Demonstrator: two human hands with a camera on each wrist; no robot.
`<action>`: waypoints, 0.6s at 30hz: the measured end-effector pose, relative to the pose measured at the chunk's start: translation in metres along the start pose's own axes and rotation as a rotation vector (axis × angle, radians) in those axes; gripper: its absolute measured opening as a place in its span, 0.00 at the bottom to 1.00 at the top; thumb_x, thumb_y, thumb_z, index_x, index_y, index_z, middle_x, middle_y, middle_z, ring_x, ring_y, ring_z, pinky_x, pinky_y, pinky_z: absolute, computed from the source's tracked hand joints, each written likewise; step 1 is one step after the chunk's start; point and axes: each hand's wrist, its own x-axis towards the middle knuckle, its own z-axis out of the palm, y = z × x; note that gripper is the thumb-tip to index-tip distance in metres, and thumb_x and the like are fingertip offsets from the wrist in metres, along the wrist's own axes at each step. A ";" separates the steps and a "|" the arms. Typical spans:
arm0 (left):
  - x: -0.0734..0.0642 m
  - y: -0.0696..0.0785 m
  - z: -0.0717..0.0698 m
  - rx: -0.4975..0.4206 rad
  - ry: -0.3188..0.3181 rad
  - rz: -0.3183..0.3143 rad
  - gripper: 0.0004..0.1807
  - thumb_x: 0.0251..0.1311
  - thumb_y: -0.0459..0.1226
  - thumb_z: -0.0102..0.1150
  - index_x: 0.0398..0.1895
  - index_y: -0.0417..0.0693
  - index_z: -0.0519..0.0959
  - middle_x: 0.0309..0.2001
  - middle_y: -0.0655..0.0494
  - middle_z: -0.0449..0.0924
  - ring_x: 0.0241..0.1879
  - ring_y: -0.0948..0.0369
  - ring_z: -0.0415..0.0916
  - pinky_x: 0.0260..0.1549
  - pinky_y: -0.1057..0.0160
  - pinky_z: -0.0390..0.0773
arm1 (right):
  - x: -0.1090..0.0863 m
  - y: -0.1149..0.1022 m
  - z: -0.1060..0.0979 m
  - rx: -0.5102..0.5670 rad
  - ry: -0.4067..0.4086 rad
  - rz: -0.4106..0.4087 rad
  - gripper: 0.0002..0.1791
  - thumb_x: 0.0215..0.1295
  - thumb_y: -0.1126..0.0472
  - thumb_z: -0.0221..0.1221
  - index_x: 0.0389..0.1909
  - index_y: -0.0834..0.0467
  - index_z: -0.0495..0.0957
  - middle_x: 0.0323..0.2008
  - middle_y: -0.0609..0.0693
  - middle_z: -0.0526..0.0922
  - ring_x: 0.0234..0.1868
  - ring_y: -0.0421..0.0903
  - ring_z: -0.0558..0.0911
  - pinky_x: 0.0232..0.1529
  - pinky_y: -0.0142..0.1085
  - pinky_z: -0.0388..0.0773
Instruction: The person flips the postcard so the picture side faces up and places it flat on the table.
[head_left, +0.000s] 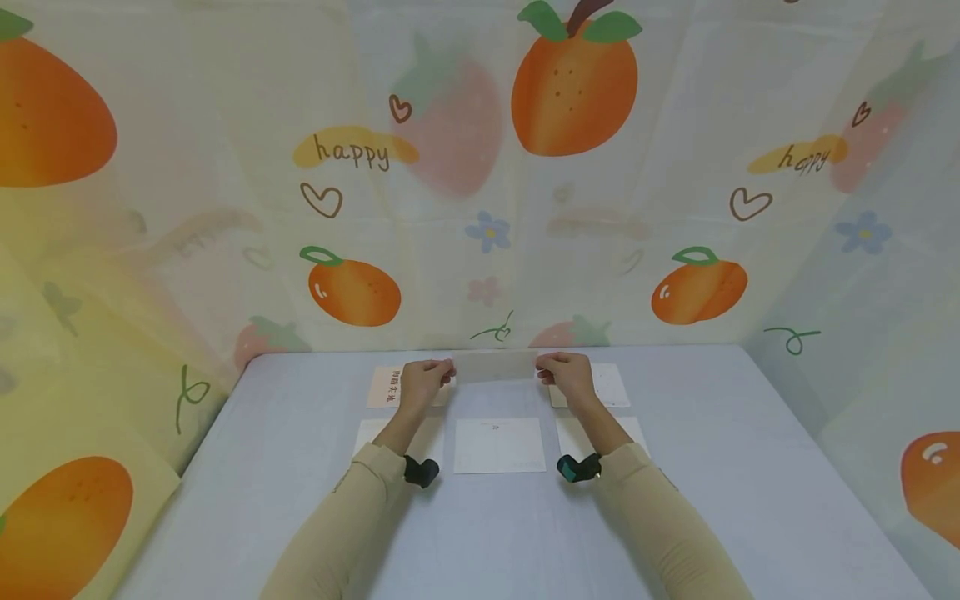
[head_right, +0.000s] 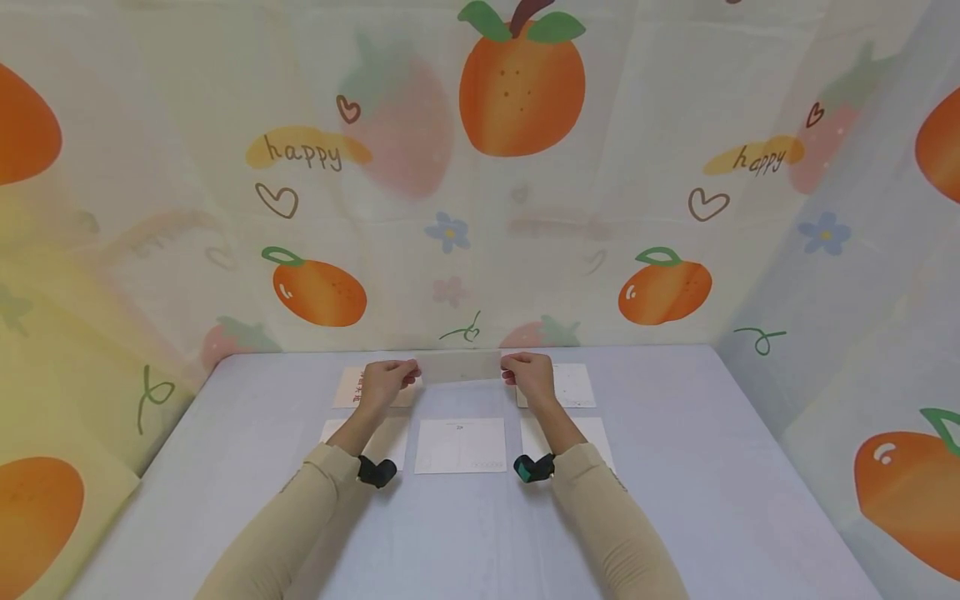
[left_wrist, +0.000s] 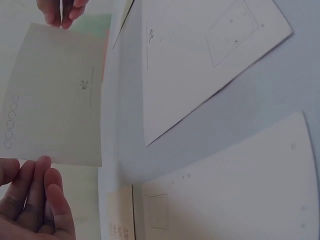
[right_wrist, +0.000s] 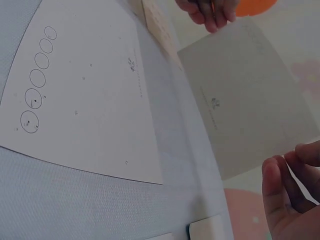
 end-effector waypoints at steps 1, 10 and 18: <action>0.000 0.000 0.000 -0.013 0.000 -0.002 0.14 0.64 0.39 0.59 0.39 0.34 0.85 0.35 0.45 0.88 0.36 0.51 0.83 0.39 0.65 0.82 | 0.000 0.000 0.000 0.009 -0.001 -0.001 0.14 0.66 0.65 0.59 0.43 0.74 0.81 0.37 0.65 0.86 0.25 0.38 0.81 0.28 0.26 0.80; -0.003 -0.002 -0.003 -0.086 0.009 -0.032 0.16 0.65 0.39 0.59 0.42 0.32 0.84 0.37 0.42 0.88 0.41 0.46 0.83 0.41 0.63 0.82 | -0.002 0.003 -0.003 0.066 -0.061 -0.026 0.18 0.67 0.60 0.60 0.44 0.74 0.80 0.31 0.51 0.87 0.30 0.40 0.84 0.33 0.28 0.82; -0.002 -0.003 -0.003 -0.126 0.005 -0.065 0.15 0.64 0.38 0.60 0.44 0.33 0.84 0.39 0.42 0.87 0.40 0.49 0.84 0.46 0.60 0.83 | -0.004 0.002 -0.006 0.068 -0.117 -0.041 0.17 0.67 0.63 0.59 0.47 0.76 0.79 0.36 0.59 0.88 0.30 0.39 0.84 0.34 0.28 0.82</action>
